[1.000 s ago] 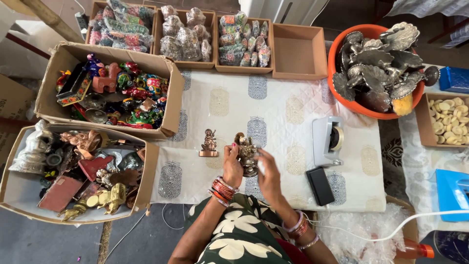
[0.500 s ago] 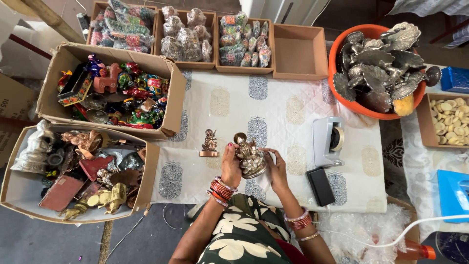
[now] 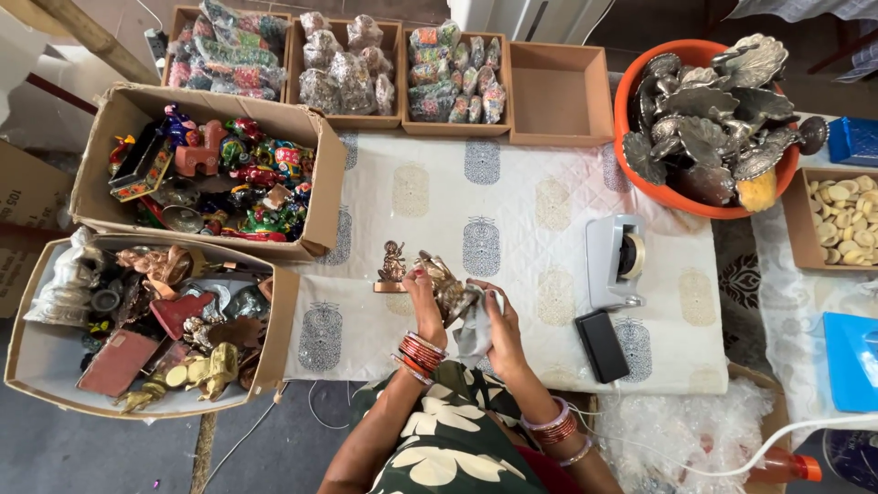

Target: The person wipes a small figurine, wraps it in bubble wrap, and secures it with tape, then selects another figurine from a box.

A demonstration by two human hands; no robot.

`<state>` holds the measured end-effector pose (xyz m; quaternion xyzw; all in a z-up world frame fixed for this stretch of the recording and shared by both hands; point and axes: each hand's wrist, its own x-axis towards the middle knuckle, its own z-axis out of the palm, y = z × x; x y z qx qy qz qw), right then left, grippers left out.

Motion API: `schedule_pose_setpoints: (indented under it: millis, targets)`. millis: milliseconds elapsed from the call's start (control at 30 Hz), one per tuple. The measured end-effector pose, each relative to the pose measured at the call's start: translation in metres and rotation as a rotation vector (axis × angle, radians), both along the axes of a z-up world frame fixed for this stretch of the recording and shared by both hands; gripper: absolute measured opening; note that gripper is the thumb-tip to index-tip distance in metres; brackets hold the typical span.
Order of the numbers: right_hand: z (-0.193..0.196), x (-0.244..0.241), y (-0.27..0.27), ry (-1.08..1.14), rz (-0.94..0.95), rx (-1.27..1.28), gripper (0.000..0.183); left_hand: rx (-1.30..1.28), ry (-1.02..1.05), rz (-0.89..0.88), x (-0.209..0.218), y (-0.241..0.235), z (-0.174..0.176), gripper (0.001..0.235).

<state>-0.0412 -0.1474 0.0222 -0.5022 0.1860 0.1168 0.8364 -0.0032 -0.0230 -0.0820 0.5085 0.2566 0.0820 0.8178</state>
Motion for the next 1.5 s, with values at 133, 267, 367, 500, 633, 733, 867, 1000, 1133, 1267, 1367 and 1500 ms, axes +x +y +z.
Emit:
schedule_pose_setpoints:
  millis: [133, 267, 367, 500, 633, 733, 867, 1000, 1133, 1267, 1367, 1500]
  targets:
    - [-0.007, 0.006, -0.009, -0.090, 0.055, -0.074, 0.036, -0.261, 0.186, -0.117, 0.006, 0.015, 0.085, 0.063]
    - [0.012, 0.023, -0.029, 0.052, -0.071, -0.110, 0.041, -0.213, 0.127, -0.185, 0.006, 0.014, 0.061, 0.062]
    - [-0.026, 0.033, -0.071, 0.129, -0.218, 0.087, 0.044, -0.038, 0.051, -0.299, 0.011, 0.012, 0.066, 0.067]
    - [-0.059, 0.031, -0.113, 0.145, -0.233, 0.412, 0.048, 0.714, -0.271, -0.429, 0.020, 0.000, 0.030, 0.089]
    - [-0.044, 0.026, -0.114, 0.100, -0.323, 0.416, 0.050, 0.883, -0.422, -0.476, 0.025, -0.011, -0.010, 0.089]
    - [-0.022, 0.024, -0.106, 0.055, -0.366, 0.426, 0.056, 0.862, -0.325, -0.525, 0.019, -0.013, -0.032, 0.088]
    - [0.002, 0.023, -0.097, 0.094, -0.312, 0.629, 0.067, 1.077, -0.271, -0.526, 0.006, -0.009, -0.034, 0.074]
    - [-0.012, 0.030, -0.095, 0.116, -0.298, 0.641, 0.075, 1.030, -0.212, -0.496, 0.007, -0.002, 0.029, 0.064]
    - [-0.009, 0.032, -0.085, 0.119, -0.241, 0.617, 0.077, 0.430, -0.208, -0.601, 0.016, -0.009, 0.067, 0.063]
    - [0.013, 0.030, -0.074, 0.009, -0.127, 0.651, 0.066, 0.556, -0.327, -0.653, 0.022, -0.021, 0.074, 0.040]
    - [0.021, 0.025, -0.073, -0.029, -0.120, 0.682, 0.060, 0.620, -0.413, -0.574, 0.018, -0.020, 0.100, 0.021]
    - [0.035, 0.013, -0.065, -0.013, -0.057, 0.548, 0.065, 0.648, -0.548, -0.440, 0.014, -0.018, 0.118, 0.034]
